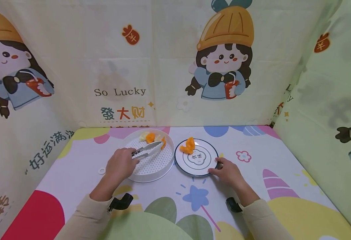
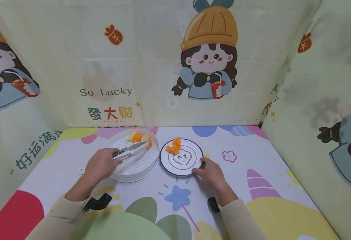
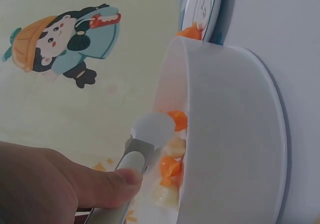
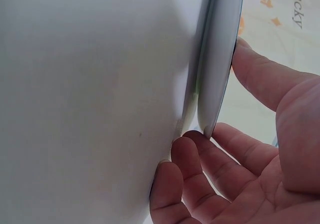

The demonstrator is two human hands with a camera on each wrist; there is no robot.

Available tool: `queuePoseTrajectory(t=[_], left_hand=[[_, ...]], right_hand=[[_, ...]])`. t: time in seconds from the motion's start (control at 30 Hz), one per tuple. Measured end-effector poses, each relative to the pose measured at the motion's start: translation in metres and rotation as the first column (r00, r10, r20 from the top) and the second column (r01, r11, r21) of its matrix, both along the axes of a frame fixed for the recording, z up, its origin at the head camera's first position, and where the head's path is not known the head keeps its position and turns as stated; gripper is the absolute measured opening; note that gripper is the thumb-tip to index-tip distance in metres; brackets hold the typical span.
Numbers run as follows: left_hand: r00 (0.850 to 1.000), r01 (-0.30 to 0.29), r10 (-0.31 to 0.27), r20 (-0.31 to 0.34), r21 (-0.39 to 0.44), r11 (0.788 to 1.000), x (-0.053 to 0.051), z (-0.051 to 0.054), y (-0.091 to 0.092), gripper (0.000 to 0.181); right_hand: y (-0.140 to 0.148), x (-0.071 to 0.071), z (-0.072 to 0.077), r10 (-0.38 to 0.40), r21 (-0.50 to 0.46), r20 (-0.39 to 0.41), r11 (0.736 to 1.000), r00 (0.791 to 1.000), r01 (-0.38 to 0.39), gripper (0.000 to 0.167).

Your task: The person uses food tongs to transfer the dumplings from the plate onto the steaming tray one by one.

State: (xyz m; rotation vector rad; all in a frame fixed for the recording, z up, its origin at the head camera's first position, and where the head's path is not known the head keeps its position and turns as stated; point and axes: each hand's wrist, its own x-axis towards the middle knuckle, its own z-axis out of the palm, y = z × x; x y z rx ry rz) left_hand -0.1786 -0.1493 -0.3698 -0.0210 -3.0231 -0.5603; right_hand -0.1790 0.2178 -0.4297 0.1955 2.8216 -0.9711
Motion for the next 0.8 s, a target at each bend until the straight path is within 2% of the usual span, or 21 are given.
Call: queuePoseTrajectory(t=[0.3, 0.5, 0.8], left_hand=[[0.999, -0.032, 0.032, 0.018, -0.003, 0.999, -0.001, 0.002, 0.000, 0.049], [0.999, -0.044, 0.044, 0.003, -0.003, 0.999, -0.001, 0.004, 0.002, 0.053], [1.000, -0.017, 0.017, -0.011, 0.014, 1.000, 0.005, 0.009, 0.014, 0.057]], right_hand=[[0.000, 0.001, 0.001, 0.000, -0.006, 0.002, 1.000, 1.000, 0.000, 0.073], [-0.001, 0.001, 0.003, -0.009, -0.014, 0.009, 1.000, 1.000, 0.009, 0.073], [-0.001, 0.003, 0.005, -0.003, -0.006, 0.012, 1.000, 1.000, 0.003, 0.073]])
